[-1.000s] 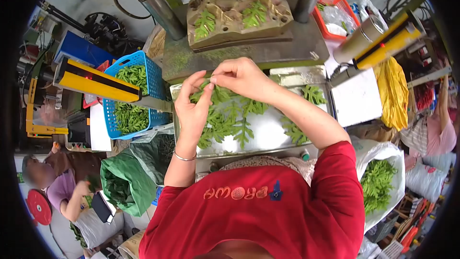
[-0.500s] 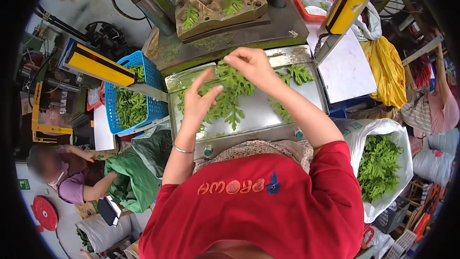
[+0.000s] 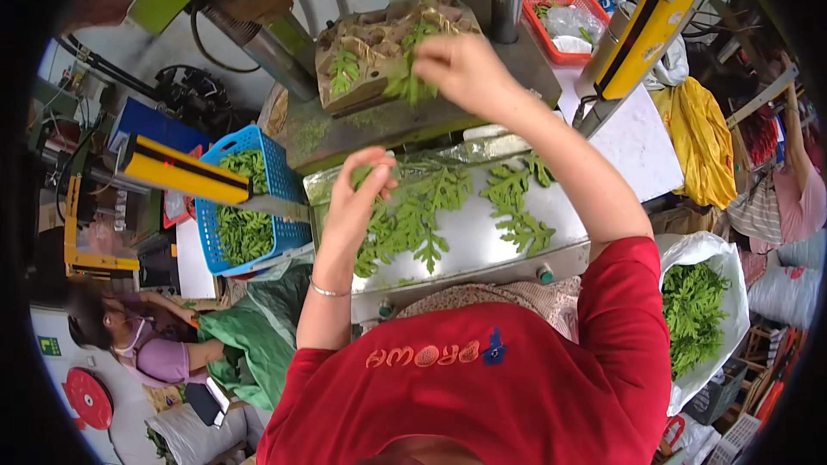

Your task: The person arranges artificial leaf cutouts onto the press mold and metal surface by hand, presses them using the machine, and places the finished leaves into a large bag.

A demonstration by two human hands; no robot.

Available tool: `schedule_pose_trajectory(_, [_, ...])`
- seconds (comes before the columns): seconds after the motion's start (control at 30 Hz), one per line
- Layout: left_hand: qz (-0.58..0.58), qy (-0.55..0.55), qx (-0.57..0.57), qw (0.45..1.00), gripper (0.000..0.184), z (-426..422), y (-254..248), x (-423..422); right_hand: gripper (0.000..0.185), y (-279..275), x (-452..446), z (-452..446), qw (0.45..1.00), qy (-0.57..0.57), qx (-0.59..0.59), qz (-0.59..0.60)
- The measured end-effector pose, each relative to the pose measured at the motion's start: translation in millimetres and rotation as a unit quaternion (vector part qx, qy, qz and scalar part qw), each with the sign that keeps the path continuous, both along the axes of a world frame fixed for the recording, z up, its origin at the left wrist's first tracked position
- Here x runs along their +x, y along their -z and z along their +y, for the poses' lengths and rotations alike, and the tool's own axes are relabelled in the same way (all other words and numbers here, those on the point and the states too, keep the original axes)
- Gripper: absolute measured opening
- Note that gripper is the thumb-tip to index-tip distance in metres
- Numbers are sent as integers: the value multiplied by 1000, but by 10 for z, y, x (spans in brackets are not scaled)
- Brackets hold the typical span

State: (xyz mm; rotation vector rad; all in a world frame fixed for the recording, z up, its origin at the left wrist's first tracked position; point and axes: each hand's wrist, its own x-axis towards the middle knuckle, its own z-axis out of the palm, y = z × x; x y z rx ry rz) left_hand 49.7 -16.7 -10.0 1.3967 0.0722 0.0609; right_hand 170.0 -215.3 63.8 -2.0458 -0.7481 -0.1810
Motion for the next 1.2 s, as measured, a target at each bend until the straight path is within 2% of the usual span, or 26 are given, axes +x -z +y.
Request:
schedule_pose_trajectory(0.03, [-13, -9, -47, 999, 20, 3, 29, 28, 10, -54, 202, -30, 995, 59, 11, -82])
schedule_pose_trajectory(0.07, [-17, -4, -47, 999, 20, 17, 41, 60, 10, -78, 407, -40, 994, 63, 11, -86])
schedule_pose_trajectory(0.2, [22, 21, -7, 1000, 21, 85, 83, 197, 13, 16, 1197, -20, 935, 195, 45, -291])
schedule_pose_trajectory(0.4, [61, 69, -59, 994, 25, 189, 108, 402, 14, 457, 1755, -48, 923, 243, -87, -284])
schedule_pose_trajectory(0.53, [19, 57, -94, 994, 26, 226, 105, 379, 18, 538, 1863, -124, 952, 145, -210, -168])
schedule_pose_trajectory(0.63, [63, 78, -83, 992, 24, 254, -5, 322, 20, 565, 1861, -93, 957, 131, -215, -141])
schedule_pose_trajectory(0.7, [69, 61, -147, 985, 19, 188, -109, 229, 18, 519, 1704, -28, 916, 232, -169, -282])
schedule_pose_trajectory(0.77, [83, 48, -119, 988, 18, 234, -90, 135, 13, 171, 1058, 110, 916, 186, -42, -352])
schedule_pose_trajectory(0.8, [92, 48, -85, 991, 17, 275, -79, 86, 13, 84, 711, 180, 920, 175, -42, -347])
schedule_pose_trajectory(0.83, [100, 49, -50, 993, 17, 315, -73, 20, 15, 17, 349, 241, 962, 70, -74, -253])
schedule_pose_trajectory(0.87, [104, 54, -12, 993, 16, 336, -83, -40, 19, -18, 51, 293, 981, -32, -104, -159])
schedule_pose_trajectory(0.93, [93, 50, 0, 994, 15, 288, -138, -134, 16, -22, -387, 396, 963, -168, -127, -169])
schedule_pose_trajectory(0.97, [84, 51, 11, 995, 15, 231, -170, -157, 16, -17, -454, 417, 963, -163, -129, -171])
schedule_pose_trajectory(1.03, [61, 54, 35, 996, 15, 153, -233, -141, 14, -19, -506, 426, 952, -236, -175, -90])
schedule_pose_trajectory(1.07, [55, 57, 35, 996, 15, 155, -254, -131, 14, -56, -474, 414, 952, -232, -177, -96])
schedule_pose_trajectory(1.2, [33, -24, -7, 999, 13, 254, -273, -120, 18, -227, 33, 398, 994, -99, 52, -18])
